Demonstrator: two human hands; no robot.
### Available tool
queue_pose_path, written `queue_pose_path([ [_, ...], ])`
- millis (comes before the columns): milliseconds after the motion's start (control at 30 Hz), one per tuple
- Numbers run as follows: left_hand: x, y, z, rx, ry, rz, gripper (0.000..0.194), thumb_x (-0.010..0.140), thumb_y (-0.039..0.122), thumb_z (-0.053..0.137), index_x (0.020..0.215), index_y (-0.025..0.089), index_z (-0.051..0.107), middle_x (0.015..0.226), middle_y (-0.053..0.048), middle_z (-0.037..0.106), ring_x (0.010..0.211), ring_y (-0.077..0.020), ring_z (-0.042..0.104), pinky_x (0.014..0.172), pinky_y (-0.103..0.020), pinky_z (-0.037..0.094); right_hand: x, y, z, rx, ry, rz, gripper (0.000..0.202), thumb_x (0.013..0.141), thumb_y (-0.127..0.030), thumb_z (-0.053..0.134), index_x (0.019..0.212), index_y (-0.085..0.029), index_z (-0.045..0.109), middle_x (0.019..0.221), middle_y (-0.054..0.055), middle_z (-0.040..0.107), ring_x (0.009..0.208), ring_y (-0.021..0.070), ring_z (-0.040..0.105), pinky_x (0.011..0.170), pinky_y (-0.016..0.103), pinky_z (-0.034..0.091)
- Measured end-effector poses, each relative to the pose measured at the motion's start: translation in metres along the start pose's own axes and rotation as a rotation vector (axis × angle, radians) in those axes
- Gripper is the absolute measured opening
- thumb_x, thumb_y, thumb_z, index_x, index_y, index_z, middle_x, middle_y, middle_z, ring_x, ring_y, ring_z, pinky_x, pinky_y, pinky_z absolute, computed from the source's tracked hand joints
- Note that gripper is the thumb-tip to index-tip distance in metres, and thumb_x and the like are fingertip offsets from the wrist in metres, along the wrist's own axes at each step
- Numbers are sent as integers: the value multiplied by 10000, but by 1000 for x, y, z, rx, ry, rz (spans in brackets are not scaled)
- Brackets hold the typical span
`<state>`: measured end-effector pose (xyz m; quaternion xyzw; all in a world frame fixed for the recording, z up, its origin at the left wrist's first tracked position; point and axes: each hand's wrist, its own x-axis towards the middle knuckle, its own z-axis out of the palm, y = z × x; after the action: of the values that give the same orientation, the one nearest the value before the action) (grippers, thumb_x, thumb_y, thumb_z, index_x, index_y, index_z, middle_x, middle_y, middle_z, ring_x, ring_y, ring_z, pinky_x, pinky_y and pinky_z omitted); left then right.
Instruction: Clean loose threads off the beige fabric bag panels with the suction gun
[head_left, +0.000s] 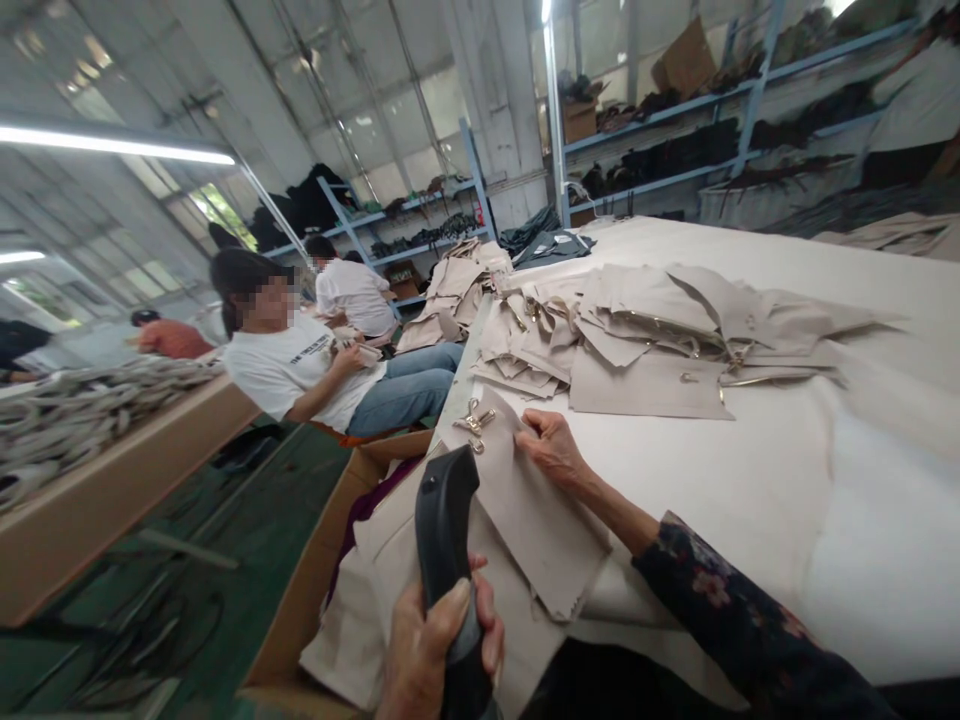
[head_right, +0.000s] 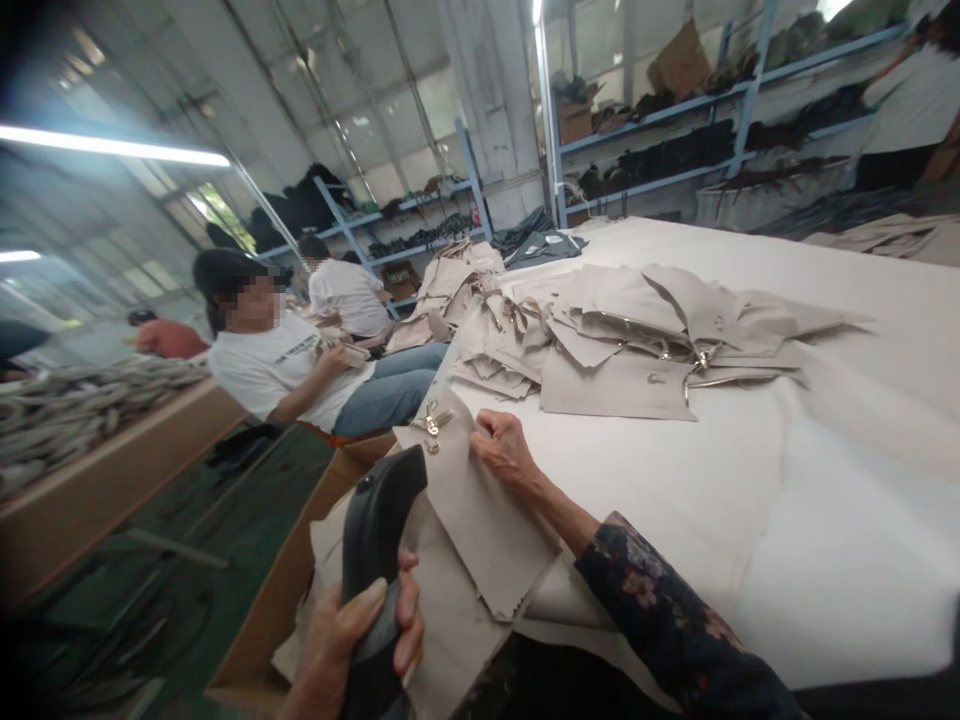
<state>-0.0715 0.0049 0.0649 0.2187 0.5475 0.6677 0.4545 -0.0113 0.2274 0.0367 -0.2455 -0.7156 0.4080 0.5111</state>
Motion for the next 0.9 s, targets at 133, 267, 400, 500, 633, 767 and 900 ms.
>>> queue_pose_path([
  [133, 2, 4, 12, 14, -16, -31, 357, 702, 427, 694, 888, 149, 567, 562, 30, 541, 344, -95, 455, 323, -227, 384, -2, -7, -1, 25, -72, -20, 235, 652, -195, 442, 554, -215, 230, 576, -55, 221, 547, 93, 248, 517, 239, 181],
  [267, 15, 15, 19, 1, -4, 5, 341, 722, 409, 679, 901, 147, 554, 591, 29, 541, 387, -83, 453, 355, -210, 373, -3, -11, -2, 84, -153, -18, 233, 636, -189, 433, 555, -216, 216, 585, -54, 206, 548, 92, 232, 517, 237, 176],
  [400, 23, 19, 18, -36, -22, 7, 316, 730, 384, 668, 895, 146, 542, 599, 30, 541, 404, -83, 455, 369, -211, 373, -3, -10, -2, 61, -171, -44, 228, 630, -179, 430, 560, -217, 217, 585, -54, 203, 548, 91, 227, 517, 240, 170],
  [500, 24, 16, 16, -41, -40, -54, 316, 732, 386, 659, 899, 146, 538, 587, 35, 534, 380, -85, 448, 350, -215, 361, -3, -9, -3, 48, -168, -36, 227, 631, -174, 428, 559, -217, 217, 582, -55, 203, 546, 90, 225, 513, 239, 168],
  [633, 38, 21, 16, -18, -40, 15, 298, 732, 367, 654, 891, 149, 527, 576, 37, 539, 387, -89, 450, 359, -218, 361, -4, -11, -2, 57, -200, -25, 244, 631, -175, 435, 559, -217, 207, 582, -56, 184, 544, 88, 208, 510, 240, 158],
  [767, 63, 34, 13, -7, -20, 26, 314, 687, 352, 680, 863, 143, 523, 581, 40, 535, 412, -93, 472, 375, -215, 373, -4, -10, 1, 56, -140, 11, 242, 631, -194, 435, 554, -222, 207, 578, -55, 193, 541, 89, 216, 505, 241, 159],
  [900, 64, 38, 6, -43, 14, 73, 307, 706, 341, 668, 890, 129, 542, 616, 33, 540, 443, -85, 480, 399, -207, 385, -2, -4, 1, -3, -58, 29, 242, 609, -202, 424, 555, -227, 189, 566, -54, 187, 539, 93, 219, 511, 248, 152],
])
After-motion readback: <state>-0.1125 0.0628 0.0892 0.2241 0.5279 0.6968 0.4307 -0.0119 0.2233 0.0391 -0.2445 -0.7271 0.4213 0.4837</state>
